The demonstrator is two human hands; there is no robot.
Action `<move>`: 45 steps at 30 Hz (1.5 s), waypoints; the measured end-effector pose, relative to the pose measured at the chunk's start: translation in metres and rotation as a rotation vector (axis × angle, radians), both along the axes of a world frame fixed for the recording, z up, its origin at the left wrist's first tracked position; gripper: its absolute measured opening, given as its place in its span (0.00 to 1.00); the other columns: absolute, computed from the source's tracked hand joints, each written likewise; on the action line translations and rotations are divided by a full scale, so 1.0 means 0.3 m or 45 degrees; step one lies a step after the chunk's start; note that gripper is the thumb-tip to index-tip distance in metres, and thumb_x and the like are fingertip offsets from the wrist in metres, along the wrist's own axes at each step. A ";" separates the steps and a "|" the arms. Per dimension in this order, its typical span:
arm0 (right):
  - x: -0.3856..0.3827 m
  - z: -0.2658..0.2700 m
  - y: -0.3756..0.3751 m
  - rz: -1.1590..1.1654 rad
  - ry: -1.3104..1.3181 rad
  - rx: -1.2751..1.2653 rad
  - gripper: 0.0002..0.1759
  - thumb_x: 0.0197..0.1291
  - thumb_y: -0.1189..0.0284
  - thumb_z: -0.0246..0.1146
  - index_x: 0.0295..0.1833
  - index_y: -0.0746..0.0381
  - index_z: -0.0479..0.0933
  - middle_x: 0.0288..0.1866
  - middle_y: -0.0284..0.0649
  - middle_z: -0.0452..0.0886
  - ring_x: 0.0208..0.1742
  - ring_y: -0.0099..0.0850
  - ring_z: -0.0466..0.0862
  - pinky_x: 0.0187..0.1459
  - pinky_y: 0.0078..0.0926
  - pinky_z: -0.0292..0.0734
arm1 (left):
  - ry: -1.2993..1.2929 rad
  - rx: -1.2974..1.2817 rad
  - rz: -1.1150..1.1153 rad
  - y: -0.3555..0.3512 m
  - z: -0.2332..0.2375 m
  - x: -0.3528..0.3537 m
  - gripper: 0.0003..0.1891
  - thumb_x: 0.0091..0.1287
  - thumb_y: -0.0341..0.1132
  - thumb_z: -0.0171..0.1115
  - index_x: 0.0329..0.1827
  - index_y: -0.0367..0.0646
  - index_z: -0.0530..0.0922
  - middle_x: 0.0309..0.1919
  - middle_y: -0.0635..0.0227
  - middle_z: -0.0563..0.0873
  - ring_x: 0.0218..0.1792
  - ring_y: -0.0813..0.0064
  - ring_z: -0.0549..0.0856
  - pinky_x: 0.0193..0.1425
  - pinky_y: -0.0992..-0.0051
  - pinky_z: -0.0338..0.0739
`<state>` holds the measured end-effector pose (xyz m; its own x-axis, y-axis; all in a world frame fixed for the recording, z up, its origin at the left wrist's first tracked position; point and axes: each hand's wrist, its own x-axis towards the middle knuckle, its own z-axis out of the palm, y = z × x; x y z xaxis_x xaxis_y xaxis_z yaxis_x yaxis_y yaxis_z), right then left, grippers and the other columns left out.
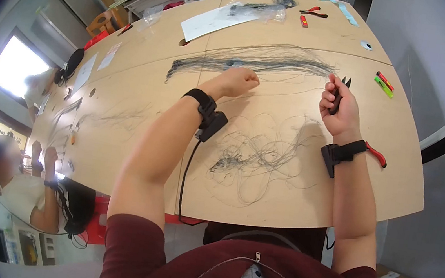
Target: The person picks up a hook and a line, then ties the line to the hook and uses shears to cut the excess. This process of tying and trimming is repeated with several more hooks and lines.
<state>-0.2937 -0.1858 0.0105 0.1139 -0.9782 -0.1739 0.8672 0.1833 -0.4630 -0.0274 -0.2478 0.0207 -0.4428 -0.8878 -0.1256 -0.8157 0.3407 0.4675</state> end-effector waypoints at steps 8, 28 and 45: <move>0.024 0.000 0.010 -0.003 0.059 -0.029 0.09 0.64 0.69 0.54 0.46 0.62 0.70 0.27 0.31 0.71 0.23 0.18 0.66 0.20 0.11 0.59 | -0.239 -0.222 -0.129 -0.103 -0.092 -0.136 0.17 0.63 0.40 0.51 0.51 0.42 0.76 0.49 0.50 0.77 0.50 0.55 0.77 0.54 0.65 0.71; 0.094 0.008 0.056 0.130 0.301 -0.053 0.11 0.63 0.68 0.55 0.48 0.62 0.70 0.27 0.28 0.70 0.21 0.15 0.64 0.19 0.11 0.56 | 1.603 0.727 -1.550 1.001 0.274 -0.075 0.24 0.63 0.50 0.58 0.52 0.38 0.73 0.56 0.47 0.71 0.53 0.46 0.72 0.53 0.55 0.68; 0.104 0.017 0.065 0.137 0.439 -0.110 0.13 0.65 0.69 0.54 0.52 0.62 0.70 0.29 0.26 0.67 0.22 0.13 0.61 0.20 0.09 0.55 | 1.487 0.425 -1.785 1.071 0.342 0.026 0.15 0.63 0.42 0.60 0.44 0.40 0.78 0.48 0.53 0.76 0.47 0.49 0.75 0.47 0.58 0.71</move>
<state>-0.2625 -0.1664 0.0155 0.1661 -0.9765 -0.1376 0.6353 0.2127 -0.7424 -0.0196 0.0735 0.1232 -0.7212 0.1537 0.6755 0.6925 0.1853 0.6972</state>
